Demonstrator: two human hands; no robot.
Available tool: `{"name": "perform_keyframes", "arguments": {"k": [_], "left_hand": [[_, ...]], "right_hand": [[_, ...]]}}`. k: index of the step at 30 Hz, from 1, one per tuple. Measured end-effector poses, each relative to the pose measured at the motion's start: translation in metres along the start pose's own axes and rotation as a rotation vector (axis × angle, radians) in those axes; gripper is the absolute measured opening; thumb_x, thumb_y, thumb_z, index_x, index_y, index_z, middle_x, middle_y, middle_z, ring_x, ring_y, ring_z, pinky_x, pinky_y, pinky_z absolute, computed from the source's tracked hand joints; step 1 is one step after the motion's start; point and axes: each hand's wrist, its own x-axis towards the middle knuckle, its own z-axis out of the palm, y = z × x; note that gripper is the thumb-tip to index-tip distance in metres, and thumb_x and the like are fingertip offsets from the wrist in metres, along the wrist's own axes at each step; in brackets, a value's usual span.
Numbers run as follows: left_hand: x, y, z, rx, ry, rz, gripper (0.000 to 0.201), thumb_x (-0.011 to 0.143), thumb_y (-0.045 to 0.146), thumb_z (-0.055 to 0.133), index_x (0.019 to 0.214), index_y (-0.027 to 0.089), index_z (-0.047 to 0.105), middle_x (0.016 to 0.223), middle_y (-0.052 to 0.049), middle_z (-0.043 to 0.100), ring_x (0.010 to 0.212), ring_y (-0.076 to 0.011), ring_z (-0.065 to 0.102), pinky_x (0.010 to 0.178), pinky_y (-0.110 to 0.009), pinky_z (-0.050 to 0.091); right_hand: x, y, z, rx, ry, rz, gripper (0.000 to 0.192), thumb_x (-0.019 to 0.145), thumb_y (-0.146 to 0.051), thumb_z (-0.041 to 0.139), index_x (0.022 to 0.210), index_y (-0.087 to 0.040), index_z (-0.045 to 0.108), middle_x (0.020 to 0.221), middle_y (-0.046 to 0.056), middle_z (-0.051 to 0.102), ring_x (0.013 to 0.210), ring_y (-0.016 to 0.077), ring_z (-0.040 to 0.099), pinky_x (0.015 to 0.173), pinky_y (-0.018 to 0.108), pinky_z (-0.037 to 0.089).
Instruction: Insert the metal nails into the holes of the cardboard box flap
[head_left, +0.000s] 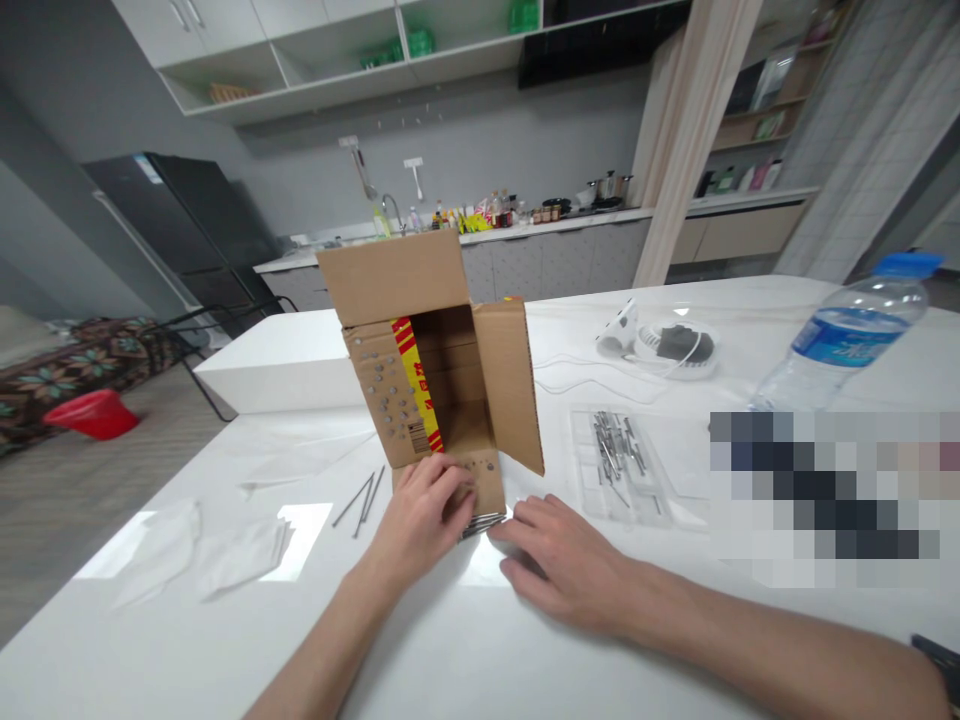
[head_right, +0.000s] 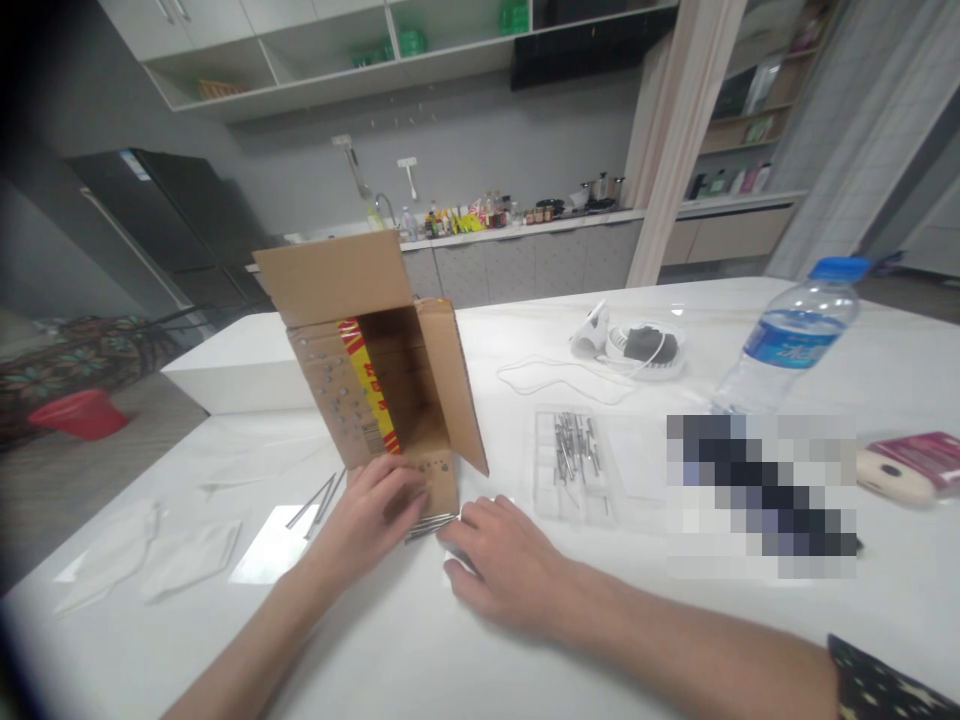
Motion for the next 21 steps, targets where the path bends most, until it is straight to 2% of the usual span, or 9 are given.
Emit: {"name": "perform_keyframes", "arguments": {"k": [7, 15, 21], "left_hand": [[0.000, -0.002, 0.006, 0.126, 0.130, -0.092, 0.010, 0.096, 0.021, 0.053, 0.102, 0.022, 0.060, 0.103, -0.006, 0.063, 0.098, -0.0228, 0.061, 0.080, -0.037, 0.044], [0.003, 0.001, 0.015, 0.189, 0.101, -0.122, 0.015, 0.100, 0.021, 0.046, 0.096, 0.021, 0.060, 0.097, -0.005, 0.065, 0.091, -0.0218, 0.061, 0.077, -0.037, 0.037], [0.005, 0.001, 0.016, 0.202, 0.128, -0.125, 0.011, 0.099, 0.018, 0.049, 0.098, 0.021, 0.059, 0.095, -0.004, 0.067, 0.089, -0.0222, 0.060, 0.077, -0.036, 0.037]], "right_hand": [[0.000, 0.001, 0.002, -0.004, 0.016, -0.012, 0.013, 0.093, -0.022, 0.053, 0.100, -0.019, 0.063, 0.091, 0.005, 0.061, 0.087, 0.0205, 0.054, 0.080, 0.035, 0.037], [0.001, -0.001, 0.001, -0.012, 0.010, -0.006, 0.013, 0.093, -0.022, 0.053, 0.100, -0.018, 0.064, 0.092, 0.006, 0.061, 0.086, 0.0206, 0.054, 0.079, 0.035, 0.036], [0.000, 0.000, 0.000, -0.011, 0.014, -0.014, 0.013, 0.093, -0.022, 0.053, 0.101, -0.018, 0.064, 0.092, 0.006, 0.061, 0.086, 0.0204, 0.054, 0.080, 0.035, 0.036]]}}
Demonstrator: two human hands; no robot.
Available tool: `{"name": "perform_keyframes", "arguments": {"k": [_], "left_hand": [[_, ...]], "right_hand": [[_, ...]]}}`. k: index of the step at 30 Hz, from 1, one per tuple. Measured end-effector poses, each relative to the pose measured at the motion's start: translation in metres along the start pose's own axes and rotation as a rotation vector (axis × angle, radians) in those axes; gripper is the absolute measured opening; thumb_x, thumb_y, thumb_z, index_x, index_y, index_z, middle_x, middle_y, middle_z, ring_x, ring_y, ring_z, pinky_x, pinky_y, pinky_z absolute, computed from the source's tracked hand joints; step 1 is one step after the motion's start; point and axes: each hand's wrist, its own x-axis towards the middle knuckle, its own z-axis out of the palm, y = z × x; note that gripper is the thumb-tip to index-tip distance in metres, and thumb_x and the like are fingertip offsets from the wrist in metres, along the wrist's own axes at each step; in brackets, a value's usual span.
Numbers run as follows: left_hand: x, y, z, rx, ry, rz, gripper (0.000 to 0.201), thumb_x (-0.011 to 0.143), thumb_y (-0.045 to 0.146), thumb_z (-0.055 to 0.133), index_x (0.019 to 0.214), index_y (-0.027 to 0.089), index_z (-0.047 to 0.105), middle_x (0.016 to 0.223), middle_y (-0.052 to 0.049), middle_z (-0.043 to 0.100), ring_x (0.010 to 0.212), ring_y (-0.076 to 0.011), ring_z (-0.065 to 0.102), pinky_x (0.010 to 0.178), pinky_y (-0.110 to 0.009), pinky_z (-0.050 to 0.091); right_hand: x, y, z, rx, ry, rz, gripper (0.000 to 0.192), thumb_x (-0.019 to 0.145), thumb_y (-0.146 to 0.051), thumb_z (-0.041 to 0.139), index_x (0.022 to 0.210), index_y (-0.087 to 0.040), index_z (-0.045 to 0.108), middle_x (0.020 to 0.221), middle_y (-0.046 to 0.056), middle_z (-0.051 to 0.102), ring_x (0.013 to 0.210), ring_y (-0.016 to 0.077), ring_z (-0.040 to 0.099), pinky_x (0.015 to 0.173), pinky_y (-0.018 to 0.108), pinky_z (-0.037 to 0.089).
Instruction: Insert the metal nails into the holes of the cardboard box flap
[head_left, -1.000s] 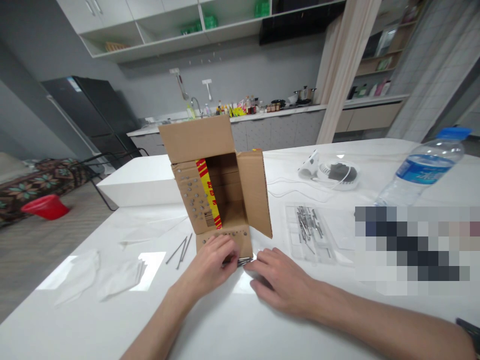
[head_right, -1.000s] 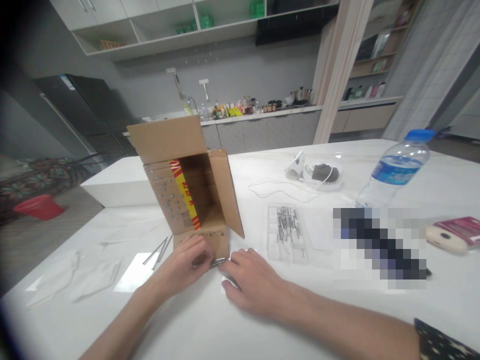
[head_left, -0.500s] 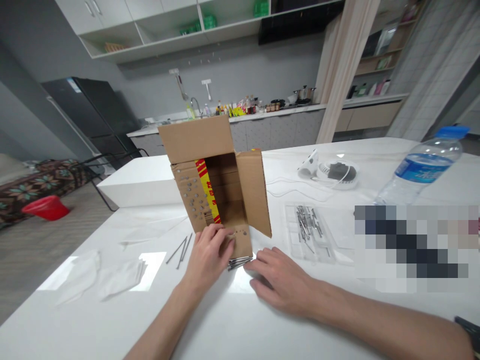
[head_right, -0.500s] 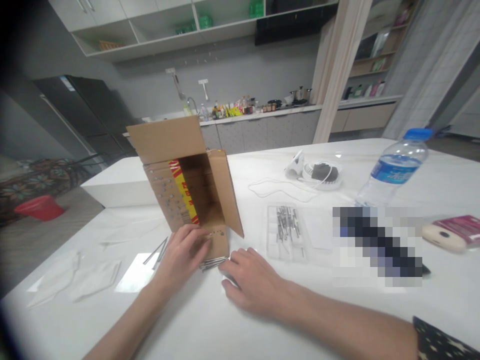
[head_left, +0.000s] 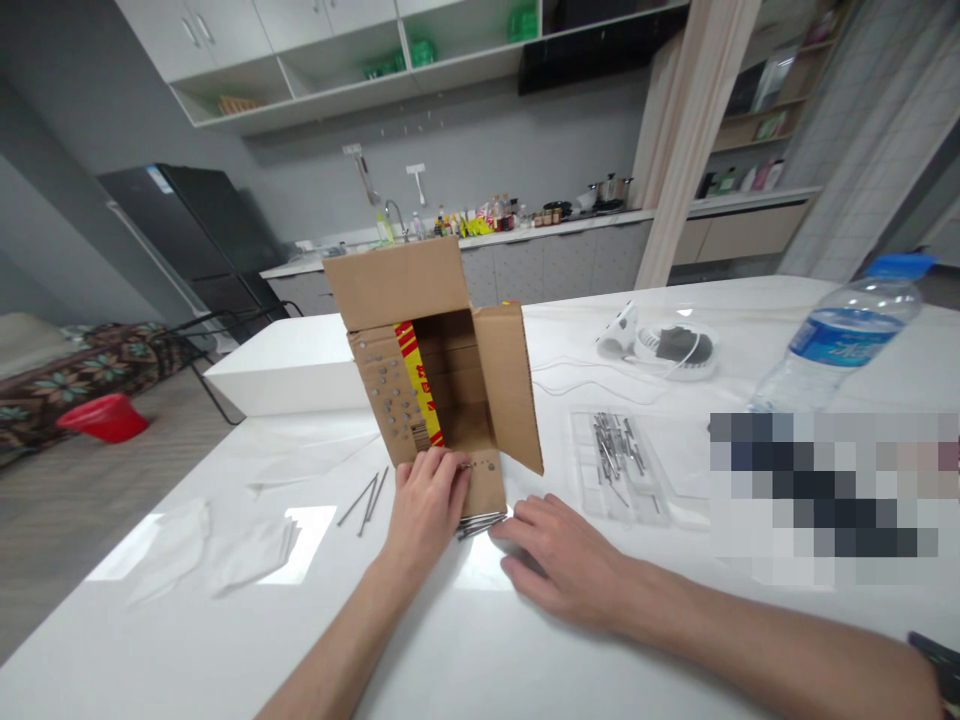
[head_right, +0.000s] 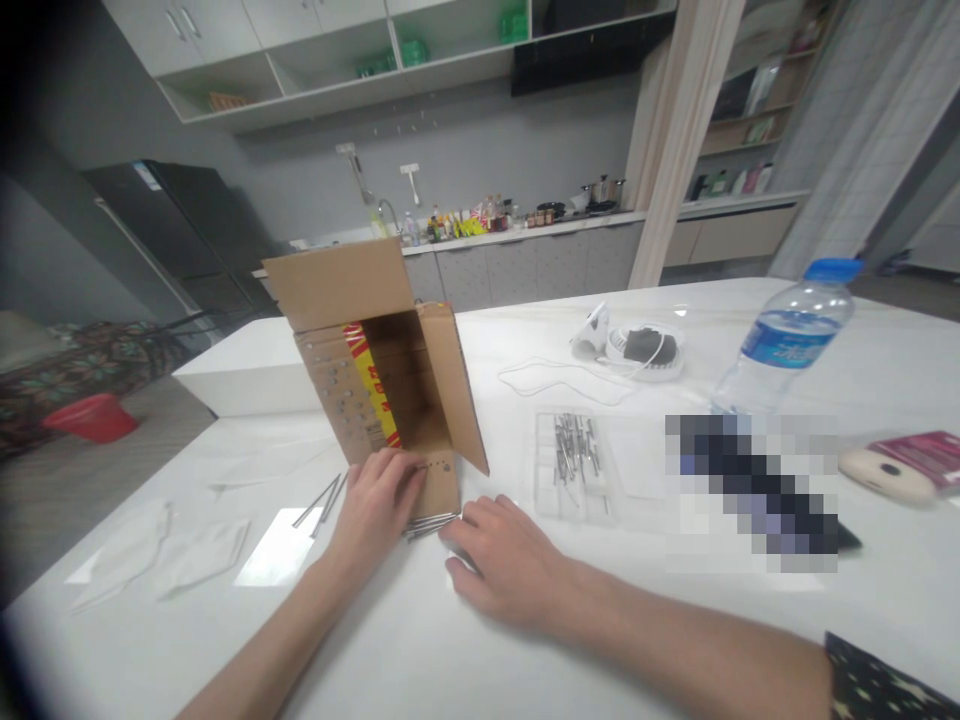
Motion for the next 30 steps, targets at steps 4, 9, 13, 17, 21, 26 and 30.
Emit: {"name": "perform_keyframes", "arguments": {"k": [4, 9, 13, 17, 21, 26, 30], "left_hand": [[0.000, 0.000, 0.000, 0.025, -0.010, 0.016, 0.015, 0.100, 0.020, 0.047, 0.094, 0.021, 0.059, 0.094, -0.004, 0.067, 0.088, -0.0217, 0.060, 0.076, -0.035, 0.036], [0.001, 0.001, 0.000, 0.027, -0.009, 0.022, 0.016, 0.101, 0.019, 0.044, 0.093, 0.021, 0.058, 0.093, -0.004, 0.067, 0.087, -0.0219, 0.060, 0.075, -0.035, 0.036], [0.001, 0.002, -0.003, -0.011, 0.012, 0.023, 0.014, 0.100, 0.018, 0.044, 0.093, 0.021, 0.056, 0.093, -0.004, 0.067, 0.087, -0.0215, 0.061, 0.077, -0.035, 0.036], [0.001, 0.003, -0.011, -0.063, 0.048, 0.043, 0.010, 0.100, 0.017, 0.044, 0.096, 0.021, 0.052, 0.093, -0.003, 0.066, 0.089, -0.0209, 0.062, 0.078, -0.035, 0.037], [0.001, 0.001, -0.020, -0.136, 0.094, 0.061, 0.007, 0.099, 0.017, 0.046, 0.098, 0.022, 0.050, 0.092, -0.003, 0.066, 0.087, -0.0196, 0.063, 0.078, -0.036, 0.040], [0.001, 0.002, -0.026, -0.283, 0.107, 0.077, 0.006, 0.096, 0.017, 0.048, 0.095, 0.022, 0.052, 0.086, -0.002, 0.066, 0.080, -0.0175, 0.063, 0.073, -0.033, 0.047], [0.002, 0.005, -0.029, -0.341, 0.074, 0.149, 0.009, 0.093, 0.013, 0.051, 0.093, 0.022, 0.053, 0.079, 0.000, 0.065, 0.076, -0.0159, 0.063, 0.070, -0.030, 0.048]], "right_hand": [[0.000, 0.000, 0.000, -0.008, 0.005, 0.000, 0.014, 0.093, -0.022, 0.053, 0.100, -0.018, 0.064, 0.092, 0.006, 0.061, 0.086, 0.0205, 0.054, 0.080, 0.035, 0.036], [-0.001, 0.000, 0.001, -0.003, 0.003, -0.005, 0.013, 0.093, -0.022, 0.053, 0.100, -0.019, 0.064, 0.091, 0.005, 0.061, 0.085, 0.0203, 0.054, 0.079, 0.034, 0.036], [0.000, 0.001, 0.001, 0.001, 0.006, 0.002, 0.014, 0.092, -0.021, 0.053, 0.101, -0.018, 0.064, 0.091, 0.006, 0.061, 0.085, 0.0205, 0.054, 0.079, 0.035, 0.037], [0.000, 0.001, 0.001, 0.008, 0.001, 0.006, 0.015, 0.093, -0.022, 0.053, 0.102, -0.019, 0.064, 0.092, 0.006, 0.061, 0.086, 0.0207, 0.055, 0.080, 0.035, 0.036], [0.000, 0.000, 0.001, 0.011, -0.005, 0.008, 0.015, 0.092, -0.023, 0.054, 0.103, -0.019, 0.064, 0.092, 0.006, 0.062, 0.086, 0.0208, 0.055, 0.080, 0.035, 0.036], [0.000, 0.001, 0.001, 0.018, -0.008, 0.014, 0.015, 0.092, -0.022, 0.053, 0.102, -0.019, 0.064, 0.092, 0.006, 0.061, 0.087, 0.0207, 0.055, 0.080, 0.035, 0.037], [0.000, 0.000, 0.000, 0.024, -0.013, 0.010, 0.016, 0.092, -0.022, 0.053, 0.104, -0.019, 0.064, 0.093, 0.006, 0.062, 0.089, 0.0211, 0.055, 0.080, 0.035, 0.037]]}}
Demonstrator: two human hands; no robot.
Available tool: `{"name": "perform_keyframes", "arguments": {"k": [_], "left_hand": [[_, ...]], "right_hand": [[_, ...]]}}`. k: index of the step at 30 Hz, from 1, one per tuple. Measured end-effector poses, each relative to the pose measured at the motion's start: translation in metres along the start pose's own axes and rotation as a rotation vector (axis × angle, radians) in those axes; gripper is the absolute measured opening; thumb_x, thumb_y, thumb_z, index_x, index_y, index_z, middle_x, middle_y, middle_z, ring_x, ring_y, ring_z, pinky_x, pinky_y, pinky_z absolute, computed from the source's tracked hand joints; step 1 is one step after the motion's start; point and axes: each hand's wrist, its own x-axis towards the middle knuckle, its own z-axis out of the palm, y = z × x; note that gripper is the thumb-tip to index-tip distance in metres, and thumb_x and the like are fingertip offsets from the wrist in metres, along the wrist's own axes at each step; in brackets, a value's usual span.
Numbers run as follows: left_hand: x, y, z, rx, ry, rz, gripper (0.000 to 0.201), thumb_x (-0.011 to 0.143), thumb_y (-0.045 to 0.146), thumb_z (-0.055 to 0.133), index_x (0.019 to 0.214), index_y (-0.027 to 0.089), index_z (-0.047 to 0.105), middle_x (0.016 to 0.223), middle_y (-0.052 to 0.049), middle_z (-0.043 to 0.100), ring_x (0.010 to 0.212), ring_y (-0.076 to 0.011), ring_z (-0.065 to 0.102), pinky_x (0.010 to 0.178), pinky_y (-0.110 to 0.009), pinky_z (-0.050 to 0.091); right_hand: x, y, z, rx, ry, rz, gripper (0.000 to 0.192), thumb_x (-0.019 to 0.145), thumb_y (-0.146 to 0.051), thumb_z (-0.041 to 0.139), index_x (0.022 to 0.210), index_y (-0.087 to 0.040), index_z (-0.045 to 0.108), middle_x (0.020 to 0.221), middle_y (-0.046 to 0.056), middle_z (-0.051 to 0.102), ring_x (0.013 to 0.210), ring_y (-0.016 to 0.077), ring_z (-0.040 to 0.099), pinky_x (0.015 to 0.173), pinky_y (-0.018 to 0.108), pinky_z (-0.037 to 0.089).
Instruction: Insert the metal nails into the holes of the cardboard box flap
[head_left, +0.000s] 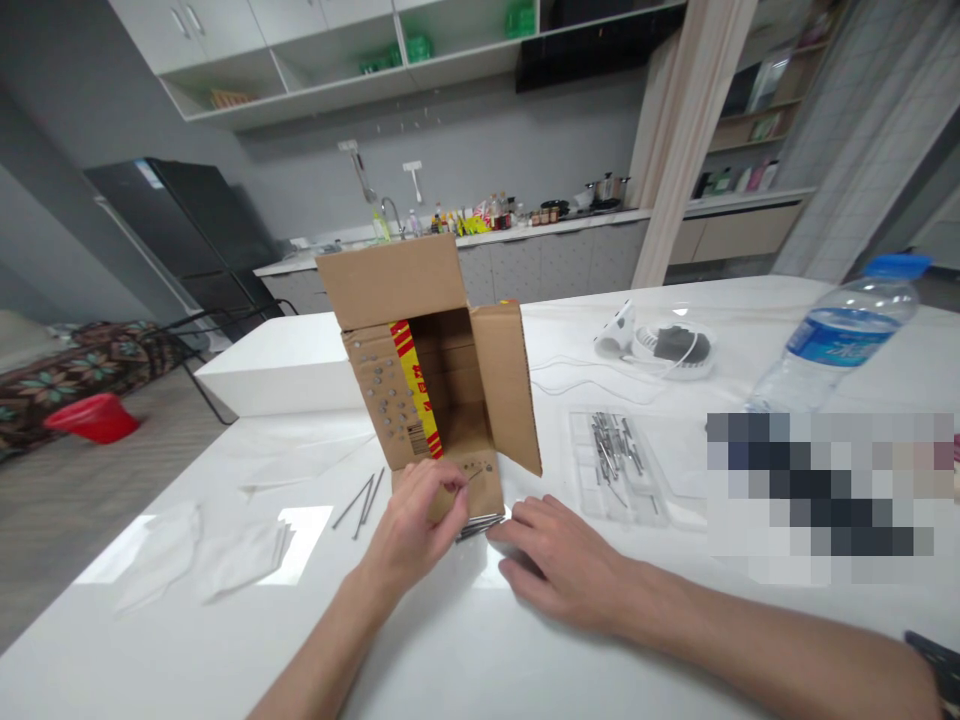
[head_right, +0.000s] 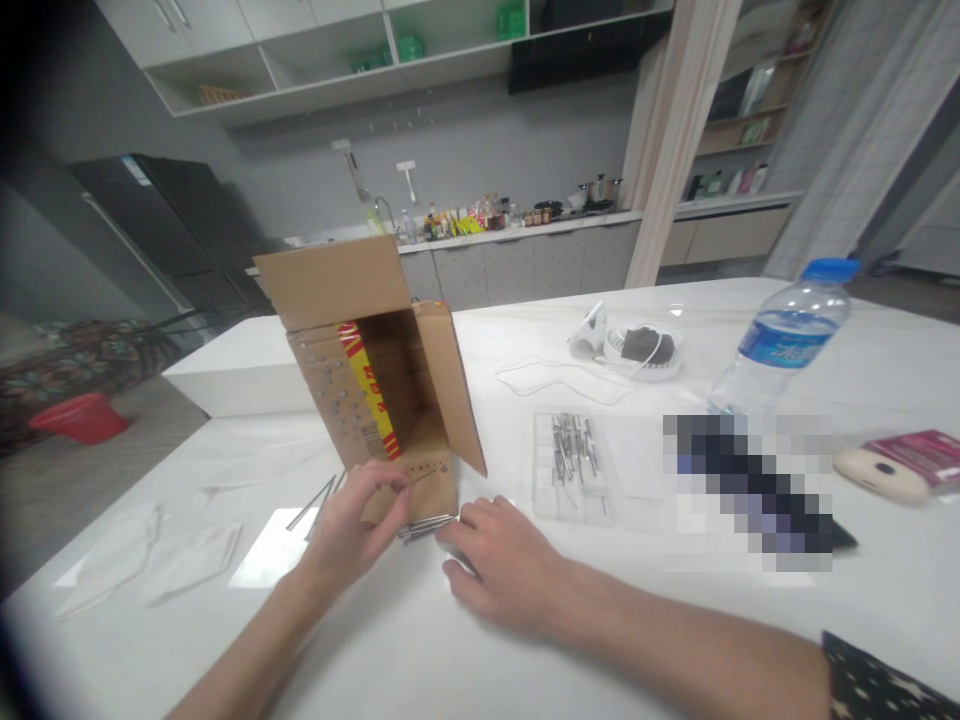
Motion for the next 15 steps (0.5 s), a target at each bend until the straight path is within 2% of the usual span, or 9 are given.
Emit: {"name": "perform_keyframes", "arguments": {"k": [8, 15], "left_hand": [[-0.0031, -0.0057, 0.0007, -0.068, -0.144, 0.000, 0.010, 0.090, 0.012, 0.051, 0.087, 0.021, 0.053, 0.079, 0.000, 0.065, 0.075, -0.0156, 0.060, 0.071, -0.029, 0.048], [-0.0011, -0.0086, -0.0008, 0.027, -0.236, 0.034, 0.012, 0.089, 0.012, 0.048, 0.086, 0.020, 0.055, 0.075, -0.001, 0.063, 0.072, -0.0175, 0.059, 0.069, -0.031, 0.046]], "right_hand": [[-0.0001, -0.0001, 0.0001, 0.007, -0.004, 0.005, 0.018, 0.092, -0.023, 0.053, 0.105, -0.019, 0.064, 0.093, 0.006, 0.062, 0.089, 0.0216, 0.055, 0.081, 0.036, 0.037], [0.0000, 0.0003, -0.0003, -0.006, 0.008, -0.004, 0.014, 0.092, -0.022, 0.053, 0.102, -0.019, 0.063, 0.092, 0.006, 0.062, 0.088, 0.0209, 0.055, 0.080, 0.035, 0.037]]}}
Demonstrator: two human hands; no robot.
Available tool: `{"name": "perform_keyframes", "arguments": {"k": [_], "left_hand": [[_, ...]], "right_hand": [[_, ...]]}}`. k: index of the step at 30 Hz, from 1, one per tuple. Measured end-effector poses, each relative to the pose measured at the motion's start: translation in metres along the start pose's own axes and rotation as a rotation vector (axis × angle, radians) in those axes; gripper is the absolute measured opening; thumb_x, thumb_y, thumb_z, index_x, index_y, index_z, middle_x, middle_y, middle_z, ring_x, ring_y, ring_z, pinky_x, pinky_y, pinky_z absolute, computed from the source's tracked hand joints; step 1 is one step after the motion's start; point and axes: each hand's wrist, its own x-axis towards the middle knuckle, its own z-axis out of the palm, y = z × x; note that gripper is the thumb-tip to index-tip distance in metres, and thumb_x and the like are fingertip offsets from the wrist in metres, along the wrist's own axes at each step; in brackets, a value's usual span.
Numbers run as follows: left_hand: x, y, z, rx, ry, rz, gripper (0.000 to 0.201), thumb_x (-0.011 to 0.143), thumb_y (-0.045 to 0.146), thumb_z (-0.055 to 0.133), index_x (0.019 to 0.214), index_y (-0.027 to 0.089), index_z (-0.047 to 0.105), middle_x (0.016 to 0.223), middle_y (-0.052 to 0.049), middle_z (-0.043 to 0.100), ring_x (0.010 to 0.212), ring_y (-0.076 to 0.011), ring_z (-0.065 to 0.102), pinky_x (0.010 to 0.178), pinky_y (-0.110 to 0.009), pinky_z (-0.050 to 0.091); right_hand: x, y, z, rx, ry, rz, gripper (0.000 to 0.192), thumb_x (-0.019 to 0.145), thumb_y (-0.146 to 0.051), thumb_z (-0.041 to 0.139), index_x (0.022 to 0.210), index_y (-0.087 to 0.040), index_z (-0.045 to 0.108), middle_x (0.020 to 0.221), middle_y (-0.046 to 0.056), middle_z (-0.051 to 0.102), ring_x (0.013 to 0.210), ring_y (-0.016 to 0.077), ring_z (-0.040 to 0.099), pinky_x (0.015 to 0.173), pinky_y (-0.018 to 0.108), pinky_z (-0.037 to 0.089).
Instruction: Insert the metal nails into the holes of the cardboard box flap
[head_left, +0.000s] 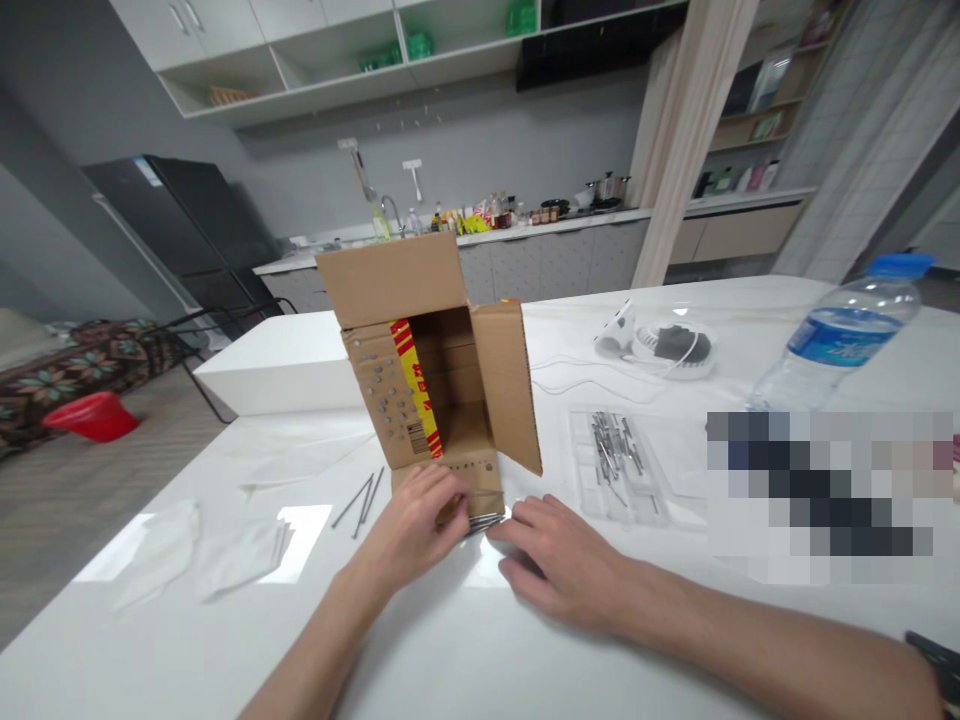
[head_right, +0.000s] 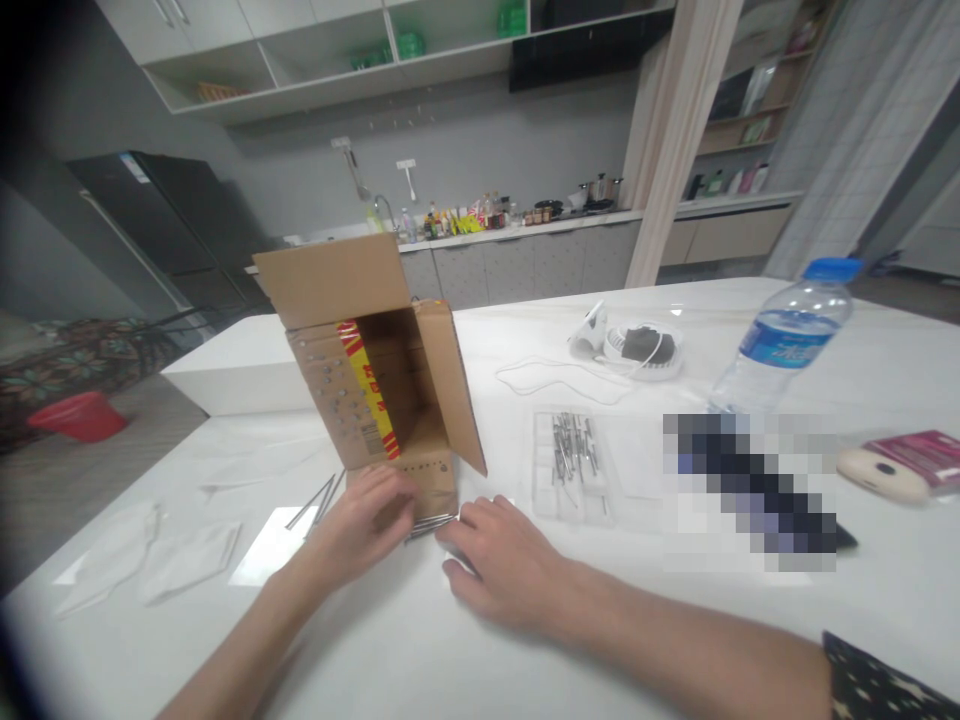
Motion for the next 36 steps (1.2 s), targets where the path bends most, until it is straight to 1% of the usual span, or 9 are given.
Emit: {"name": "perform_keyframes", "arguments": {"k": [4, 11, 19, 23, 26, 30, 36], "left_hand": [[0.000, -0.003, -0.002, 0.050, -0.059, -0.006, 0.014, 0.087, 0.010, 0.047, 0.082, 0.020, 0.055, 0.077, -0.003, 0.063, 0.074, -0.0187, 0.058, 0.070, -0.033, 0.045], [-0.001, -0.004, -0.006, 0.075, -0.148, -0.030, 0.013, 0.084, 0.009, 0.047, 0.078, 0.020, 0.053, 0.077, -0.003, 0.061, 0.076, -0.0197, 0.057, 0.072, -0.034, 0.044], [-0.002, -0.003, -0.007, 0.078, -0.249, -0.075, 0.010, 0.085, 0.012, 0.050, 0.078, 0.019, 0.054, 0.081, -0.004, 0.061, 0.079, -0.0208, 0.057, 0.075, -0.035, 0.045], [-0.002, -0.003, -0.010, 0.074, -0.271, -0.098, 0.009, 0.085, 0.013, 0.052, 0.079, 0.019, 0.055, 0.083, -0.004, 0.061, 0.082, -0.0213, 0.058, 0.077, -0.036, 0.045], [-0.001, -0.004, -0.015, 0.078, -0.296, -0.135, 0.009, 0.085, 0.014, 0.052, 0.079, 0.019, 0.056, 0.085, -0.005, 0.063, 0.084, -0.0221, 0.059, 0.077, -0.036, 0.045], [-0.001, -0.004, -0.023, 0.126, -0.335, -0.211, 0.008, 0.084, 0.013, 0.053, 0.080, 0.020, 0.056, 0.090, -0.005, 0.064, 0.086, -0.0235, 0.059, 0.076, -0.036, 0.045], [-0.003, -0.003, -0.030, 0.172, -0.412, -0.282, 0.009, 0.079, 0.012, 0.053, 0.080, 0.021, 0.055, 0.093, -0.005, 0.065, 0.091, -0.0248, 0.061, 0.081, -0.038, 0.044]], "right_hand": [[0.000, 0.000, 0.000, -0.001, 0.001, -0.002, 0.013, 0.092, -0.022, 0.054, 0.101, -0.019, 0.063, 0.093, 0.005, 0.062, 0.088, 0.0207, 0.055, 0.080, 0.035, 0.036], [-0.001, 0.000, 0.002, -0.011, -0.006, 0.002, 0.013, 0.093, -0.023, 0.053, 0.100, -0.019, 0.063, 0.092, 0.005, 0.061, 0.088, 0.0206, 0.055, 0.080, 0.035, 0.036], [0.000, 0.000, 0.001, 0.003, 0.000, -0.005, 0.013, 0.093, -0.022, 0.053, 0.101, -0.019, 0.063, 0.092, 0.005, 0.062, 0.087, 0.0203, 0.054, 0.080, 0.035, 0.036], [-0.001, 0.001, 0.002, 0.007, -0.001, 0.001, 0.014, 0.093, -0.023, 0.054, 0.102, -0.019, 0.063, 0.093, 0.006, 0.062, 0.088, 0.0206, 0.054, 0.081, 0.035, 0.036], [-0.001, 0.001, 0.002, 0.012, 0.002, 0.003, 0.015, 0.093, -0.023, 0.054, 0.104, -0.019, 0.064, 0.094, 0.006, 0.062, 0.088, 0.0206, 0.054, 0.081, 0.035, 0.036], [0.000, 0.001, 0.002, -0.005, -0.012, 0.005, 0.013, 0.093, -0.023, 0.055, 0.102, -0.019, 0.064, 0.092, 0.006, 0.061, 0.087, 0.0206, 0.053, 0.080, 0.035, 0.036], [0.000, 0.001, 0.001, -0.003, -0.015, 0.000, 0.014, 0.093, -0.024, 0.054, 0.102, -0.019, 0.063, 0.093, 0.006, 0.061, 0.087, 0.0206, 0.053, 0.079, 0.034, 0.035]]}}
